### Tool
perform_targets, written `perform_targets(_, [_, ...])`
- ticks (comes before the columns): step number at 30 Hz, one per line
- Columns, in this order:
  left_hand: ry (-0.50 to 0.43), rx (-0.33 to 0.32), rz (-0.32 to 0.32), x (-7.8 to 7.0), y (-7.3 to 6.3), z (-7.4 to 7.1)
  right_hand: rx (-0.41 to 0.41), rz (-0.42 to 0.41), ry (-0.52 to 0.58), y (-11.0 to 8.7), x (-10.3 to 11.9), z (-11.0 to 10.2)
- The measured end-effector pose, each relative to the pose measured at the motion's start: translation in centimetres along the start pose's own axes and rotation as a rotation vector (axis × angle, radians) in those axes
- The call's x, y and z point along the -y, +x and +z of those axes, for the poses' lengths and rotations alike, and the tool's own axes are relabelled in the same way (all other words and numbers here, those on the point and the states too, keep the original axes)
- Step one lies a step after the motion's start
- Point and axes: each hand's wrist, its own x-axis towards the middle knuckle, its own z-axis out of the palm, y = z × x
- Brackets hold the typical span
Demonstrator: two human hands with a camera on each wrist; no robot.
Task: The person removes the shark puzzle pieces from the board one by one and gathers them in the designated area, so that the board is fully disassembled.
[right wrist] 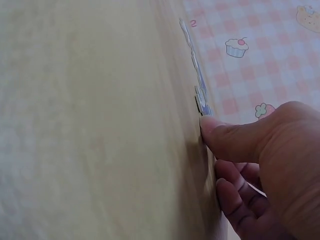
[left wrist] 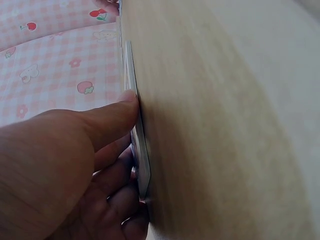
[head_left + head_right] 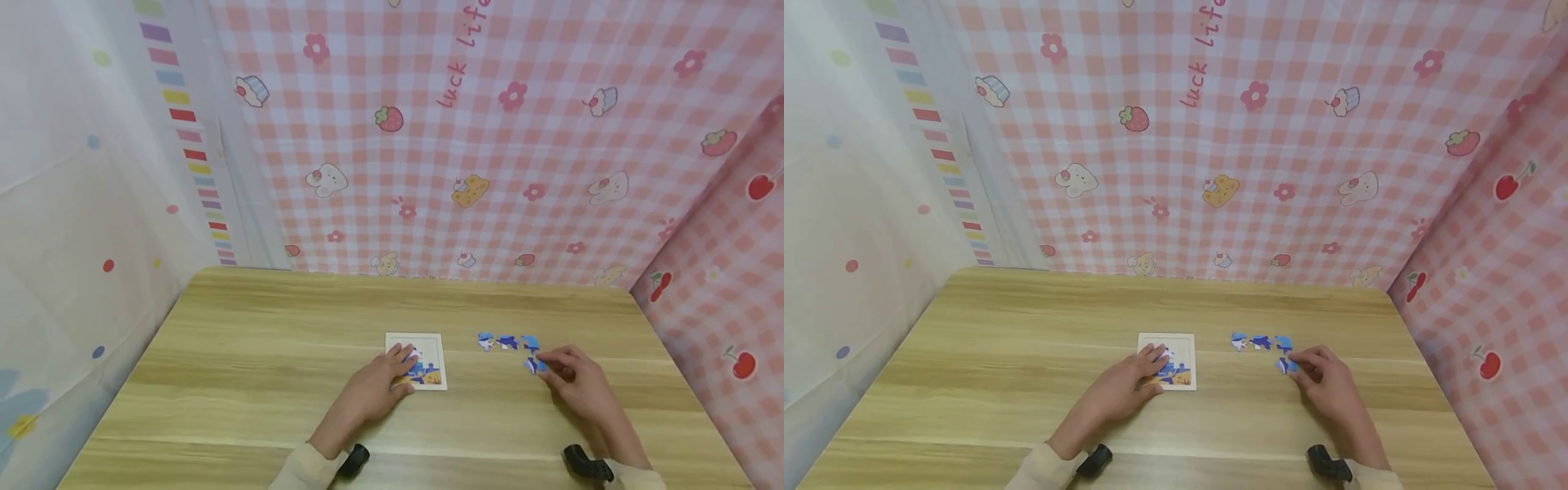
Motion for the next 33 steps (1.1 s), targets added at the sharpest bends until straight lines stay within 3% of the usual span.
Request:
perform_targets(5, [-0.012,-0.010,0.007,-0.1,-0.1,-0.1,0.021,0.012,0.009,-0.1,0.0,-0.2])
perform_targets(10, [-0.021,-0.039,-0.002,-0.2,0.0,-0.2,-0.018,-0.010,0.000,0.0,0.6,-0.2])
perform_targets(19, [-0.053,-0.044,-0.008,0.3,0.0,-0.2,-0.065,-0.098,0.046,0.8,4.3,1.3])
perform_targets(27, [-0.054,-0.050,-0.014,1.0,-0.6,-0.9,-0.019,-0.184,0.101,1.9,6.8,3.6])
perform_targets(33, [-0.020,-0.034,-0.017,1.1,-0.9,-1.3,0.026,-0.175,0.113,2.5,8.6,4.9])
